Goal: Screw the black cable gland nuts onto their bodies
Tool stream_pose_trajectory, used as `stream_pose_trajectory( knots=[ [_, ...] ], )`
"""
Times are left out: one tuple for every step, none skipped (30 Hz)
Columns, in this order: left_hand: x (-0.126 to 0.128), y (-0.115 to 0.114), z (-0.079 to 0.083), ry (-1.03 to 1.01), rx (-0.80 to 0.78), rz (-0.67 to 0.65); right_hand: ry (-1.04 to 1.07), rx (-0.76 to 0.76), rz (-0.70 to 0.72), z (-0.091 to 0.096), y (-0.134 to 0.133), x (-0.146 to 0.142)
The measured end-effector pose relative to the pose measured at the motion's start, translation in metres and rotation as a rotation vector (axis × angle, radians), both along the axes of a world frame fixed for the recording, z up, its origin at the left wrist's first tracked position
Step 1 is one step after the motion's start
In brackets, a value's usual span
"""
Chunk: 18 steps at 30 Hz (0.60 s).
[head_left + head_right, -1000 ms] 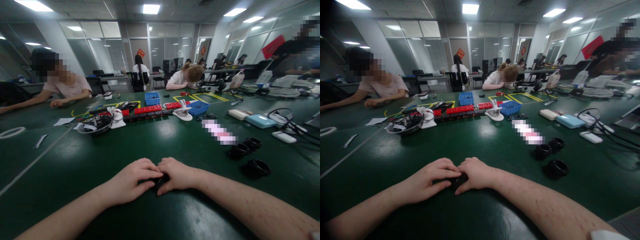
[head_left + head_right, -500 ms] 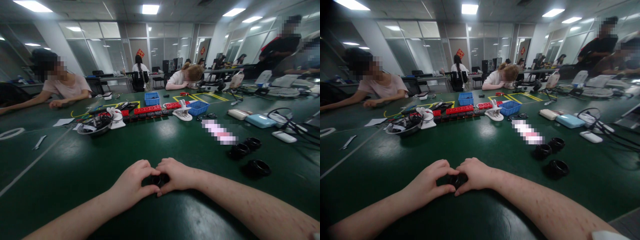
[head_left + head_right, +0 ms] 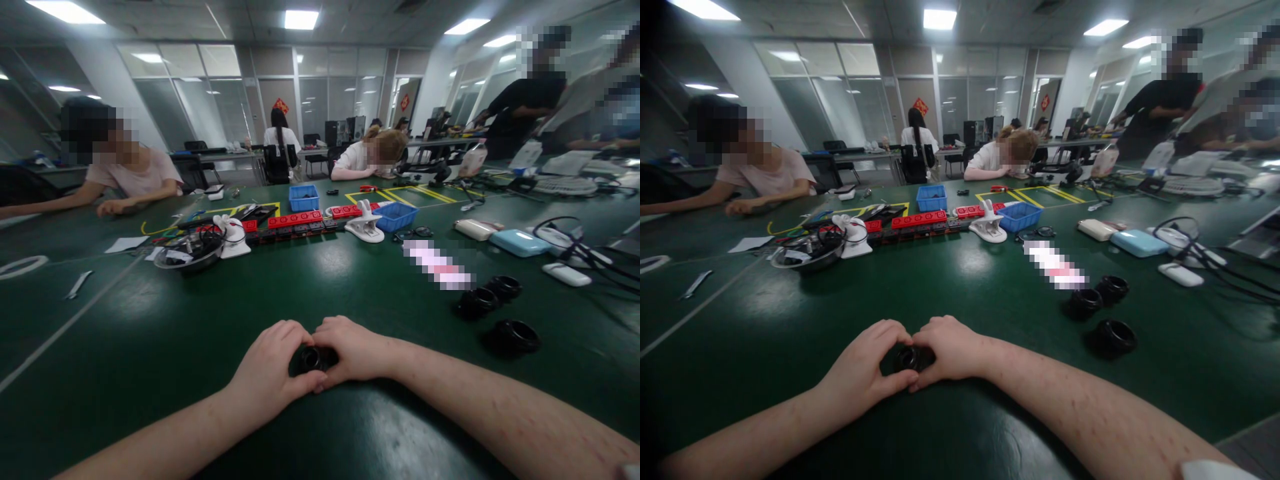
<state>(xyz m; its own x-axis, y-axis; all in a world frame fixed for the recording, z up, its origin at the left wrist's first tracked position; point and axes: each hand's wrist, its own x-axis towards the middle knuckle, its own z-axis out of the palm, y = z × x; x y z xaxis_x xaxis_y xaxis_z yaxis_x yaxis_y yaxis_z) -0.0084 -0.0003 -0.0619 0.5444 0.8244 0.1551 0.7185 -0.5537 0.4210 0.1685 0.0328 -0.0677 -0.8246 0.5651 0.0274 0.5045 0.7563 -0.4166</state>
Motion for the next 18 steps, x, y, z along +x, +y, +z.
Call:
stream_pose_trajectory(
  knots=[
    [-0.001, 0.000, 0.001, -0.011, -0.018, -0.012, 0.004, -0.003, -0.001, 0.000, 0.000, 0.000],
    [-0.002, 0.001, 0.002, -0.024, -0.034, -0.027, 0.007, -0.005, -0.001, 0.000, 0.000, 0.000],
    [-0.003, 0.001, 0.003, -0.041, -0.047, -0.042, 0.009, -0.010, -0.001, 0.001, 0.000, 0.001],
    [-0.005, 0.002, 0.006, -0.059, -0.055, -0.056, 0.011, -0.016, -0.002, 0.001, 0.000, 0.001],
    [-0.007, 0.002, 0.008, -0.077, -0.061, -0.071, 0.015, -0.022, -0.003, 0.002, 0.000, 0.001],
    [-0.009, 0.003, 0.011, -0.091, -0.065, -0.088, 0.019, -0.029, -0.002, 0.003, -0.001, 0.001],
    [-0.011, 0.004, 0.014, -0.097, -0.070, -0.110, 0.023, -0.035, -0.001, 0.003, -0.001, 0.001],
    [-0.012, 0.004, 0.018, -0.096, -0.075, -0.137, 0.027, -0.041, -0.001, 0.003, -0.001, 0.001],
    [-0.014, 0.005, 0.020, -0.091, -0.078, -0.169, 0.030, -0.045, 0.000, 0.003, -0.001, 0.002],
    [-0.015, 0.006, 0.023, -0.084, -0.079, -0.204, 0.032, -0.046, 0.000, 0.003, -0.001, 0.002],
    [-0.015, 0.006, 0.025, -0.076, -0.080, -0.242, 0.033, -0.046, -0.001, 0.003, -0.001, 0.002],
    [-0.016, 0.007, 0.026, -0.068, -0.083, -0.280, 0.034, -0.044, -0.001, 0.002, -0.001, 0.002],
    [-0.016, 0.008, 0.026, -0.059, -0.090, -0.316, 0.033, -0.040, -0.002, 0.001, -0.001, 0.002],
    [-0.017, 0.009, 0.027, -0.048, -0.104, -0.345, 0.031, -0.035, -0.003, 0.001, -0.001, 0.002],
    [-0.017, 0.010, 0.027, -0.035, -0.122, -0.364, 0.028, -0.032, -0.006, 0.001, -0.001, 0.002],
    [-0.017, 0.011, 0.028, -0.021, -0.141, -0.372, 0.023, -0.029, -0.008, 0.001, -0.001, 0.001],
    [-0.017, 0.011, 0.028, -0.006, -0.159, -0.373, 0.018, -0.027, -0.010, 0.001, -0.001, 0.001],
    [-0.017, 0.011, 0.030, 0.008, -0.173, -0.370, 0.014, -0.026, -0.012, 0.002, -0.001, 0.001]
  ],
)
